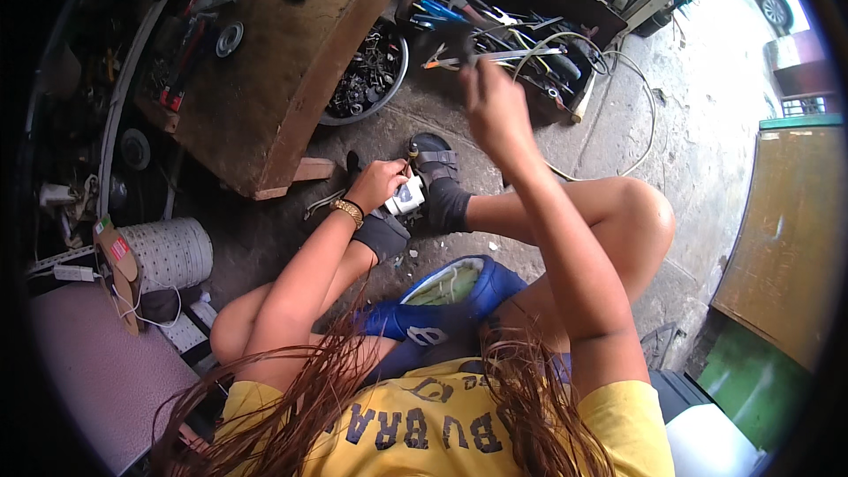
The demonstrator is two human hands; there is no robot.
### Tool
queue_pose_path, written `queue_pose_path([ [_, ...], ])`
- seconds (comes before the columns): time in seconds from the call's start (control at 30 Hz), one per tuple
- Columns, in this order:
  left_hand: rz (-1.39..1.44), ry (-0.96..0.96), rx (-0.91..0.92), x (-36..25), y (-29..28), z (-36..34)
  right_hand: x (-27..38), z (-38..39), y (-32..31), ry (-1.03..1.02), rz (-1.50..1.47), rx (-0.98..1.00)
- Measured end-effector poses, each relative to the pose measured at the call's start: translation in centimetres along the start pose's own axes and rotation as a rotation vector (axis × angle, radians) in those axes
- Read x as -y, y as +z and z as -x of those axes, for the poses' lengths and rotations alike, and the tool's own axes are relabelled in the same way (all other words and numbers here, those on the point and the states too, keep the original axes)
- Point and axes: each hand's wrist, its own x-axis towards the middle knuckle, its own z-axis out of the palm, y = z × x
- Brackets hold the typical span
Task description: The person uses a hammer to tap and secure components of a white plastic appliance part while sitting.
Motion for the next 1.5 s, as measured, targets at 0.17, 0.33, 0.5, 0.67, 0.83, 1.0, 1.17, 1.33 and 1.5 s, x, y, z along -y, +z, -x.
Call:
queue_pose_path([
  [0.17,-0.085,0.004,0.029,0.2,0.6,-1.1,-4.8,4.6,4.5,0.125,0.337,0.149],
  [0.33,-0.016,0.040,0.016,0.4,0.7,-0.1,-3.8,1.6,2.0,-0.047,0.047,0.065],
  [0.5,-0.019,0.006,0.055,0.5,0.8,-1.4,-2.5,0.5,1.2,-0.014,0.016,-0.354],
  [0.67,-0.181,-0.133,0.119,1.9,2.1,1.1,-7.6,8.1,6.7,0.074,0.305,0.545],
  [0.83,0.126,-0.036,-0.082,0.3,0.7,2.1,-1.7,-1.4,-2.0,0.092,-0.009,-0.087],
  [1.0,0.135,-0.059,-0.171,-0.8,-0.4,1.9,-2.3,1.4,-1.4,0.124,-0.141,0.007],
  [1.17,0.033,0.017,-0.205,-0.7,0.5,2.9,-3.0,5.0,1.5,0.240,-0.151,0.143],
  [1.33,0.064,-0.049,-0.164,-0.6,0.6,2.5,-2.7,5.5,2.7,0.152,-0.095,0.188],
  [1.5,-0.018,-0.019,-0.148,-0.2,0.9,1.8,-2.6,7.1,4.6,0.123,0.150,0.383],
])
